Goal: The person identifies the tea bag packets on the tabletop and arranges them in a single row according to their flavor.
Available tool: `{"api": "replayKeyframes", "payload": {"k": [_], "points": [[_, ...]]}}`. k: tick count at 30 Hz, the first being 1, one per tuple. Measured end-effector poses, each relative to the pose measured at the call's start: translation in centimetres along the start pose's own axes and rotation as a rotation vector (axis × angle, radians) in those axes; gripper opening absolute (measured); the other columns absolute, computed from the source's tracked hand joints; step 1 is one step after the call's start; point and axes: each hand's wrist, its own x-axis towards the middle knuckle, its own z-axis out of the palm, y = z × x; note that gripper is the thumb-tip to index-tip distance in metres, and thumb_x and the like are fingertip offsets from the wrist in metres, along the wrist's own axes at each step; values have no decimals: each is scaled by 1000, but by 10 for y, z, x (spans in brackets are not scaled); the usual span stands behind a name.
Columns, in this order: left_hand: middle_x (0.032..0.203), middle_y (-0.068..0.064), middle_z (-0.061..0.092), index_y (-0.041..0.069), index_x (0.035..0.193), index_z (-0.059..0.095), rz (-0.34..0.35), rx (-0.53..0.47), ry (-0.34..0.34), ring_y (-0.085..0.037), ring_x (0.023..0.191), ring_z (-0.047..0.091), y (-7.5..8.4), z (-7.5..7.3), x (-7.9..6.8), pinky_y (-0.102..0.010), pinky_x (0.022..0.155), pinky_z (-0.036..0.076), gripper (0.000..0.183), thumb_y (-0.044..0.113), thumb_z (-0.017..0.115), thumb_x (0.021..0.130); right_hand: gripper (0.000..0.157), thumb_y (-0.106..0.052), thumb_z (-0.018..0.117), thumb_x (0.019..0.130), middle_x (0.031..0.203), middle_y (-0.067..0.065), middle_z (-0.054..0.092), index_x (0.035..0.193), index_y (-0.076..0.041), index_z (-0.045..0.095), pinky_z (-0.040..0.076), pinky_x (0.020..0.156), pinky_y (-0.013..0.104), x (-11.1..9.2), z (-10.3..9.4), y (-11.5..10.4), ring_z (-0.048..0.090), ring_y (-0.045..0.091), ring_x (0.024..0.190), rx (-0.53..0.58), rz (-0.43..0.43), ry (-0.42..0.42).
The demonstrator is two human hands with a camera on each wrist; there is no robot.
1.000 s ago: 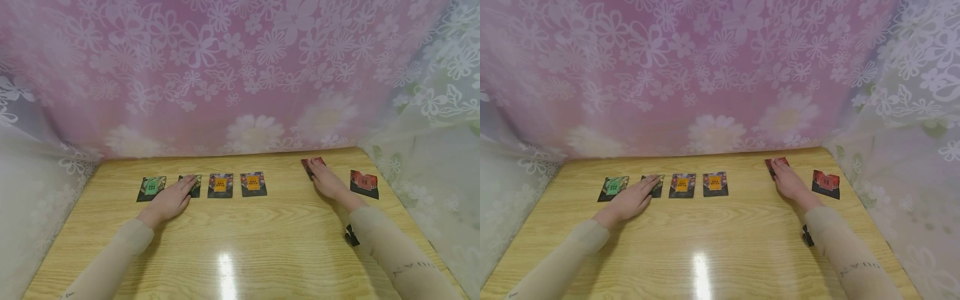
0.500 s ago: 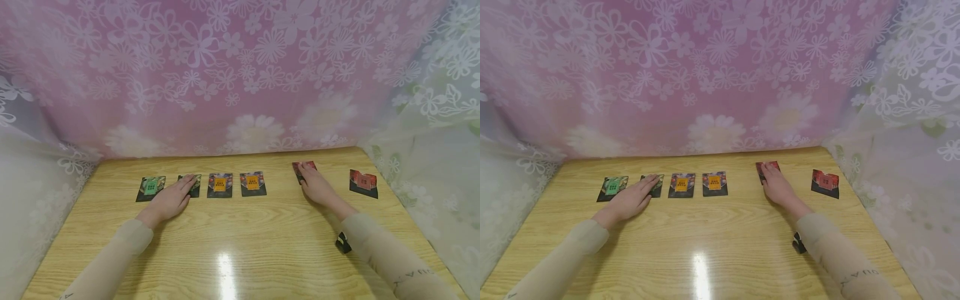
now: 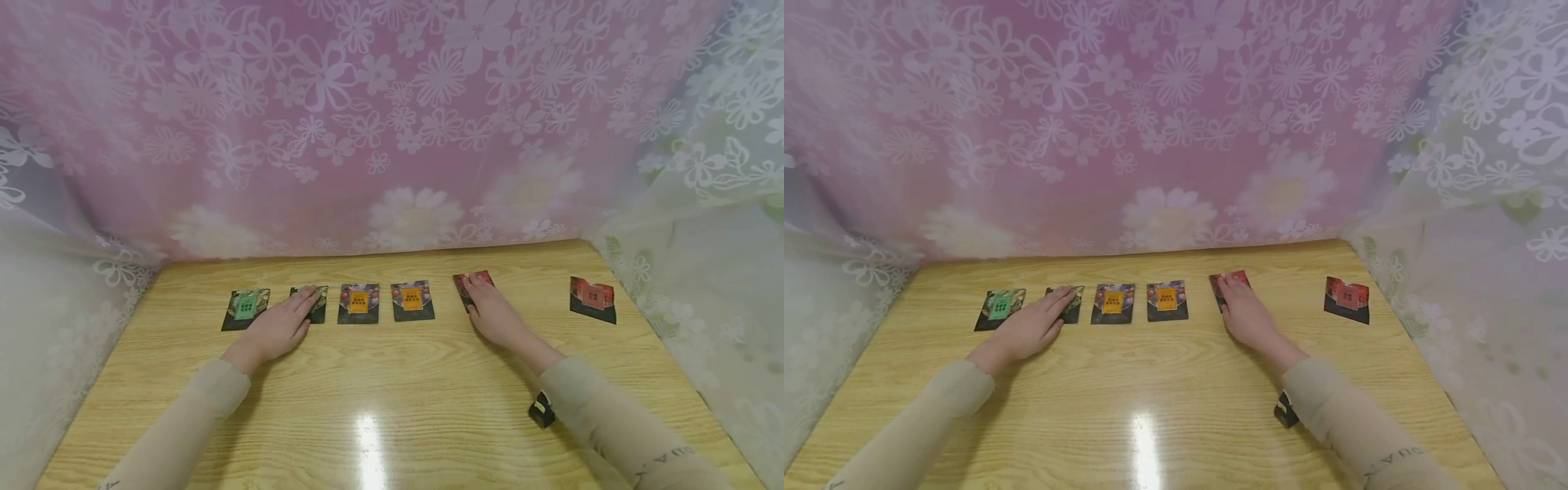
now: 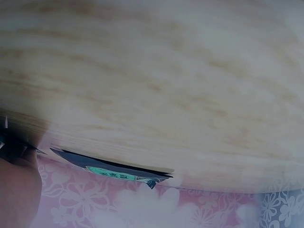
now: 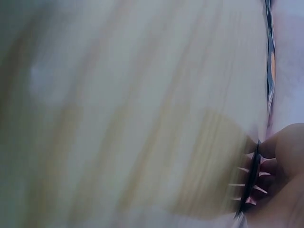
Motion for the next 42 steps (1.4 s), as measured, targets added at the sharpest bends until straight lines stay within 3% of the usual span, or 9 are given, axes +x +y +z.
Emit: {"api": "replayKeyframes", "payload": {"k": [11,27,42], "points": [[173,-21,31,-1,166,31,6,6,10,-39,160,34,2,-2,-1,-56,128,38,61,23,48,112,59,-12,63,106,164,30,42,157,10,43,34,129,60,0,0,-19,43,48,152,-66,20,-14],[173,-21,31,0,166,32,6,10,13,-38,160,34,3,-1,-1,-56,128,38,60,23,47,113,62,-13,63,105,167,28,38,159,8,40,30,130,61,2,-3,-7,38,47,155,-41,-81,-36],[174,-21,30,0,166,30,5,9,3,-38,160,33,2,-2,0,-55,128,37,61,24,46,113,60,-17,57,110,167,29,38,160,8,38,31,130,61,0,0,-13,36,46,156,-53,-70,-57]]}}
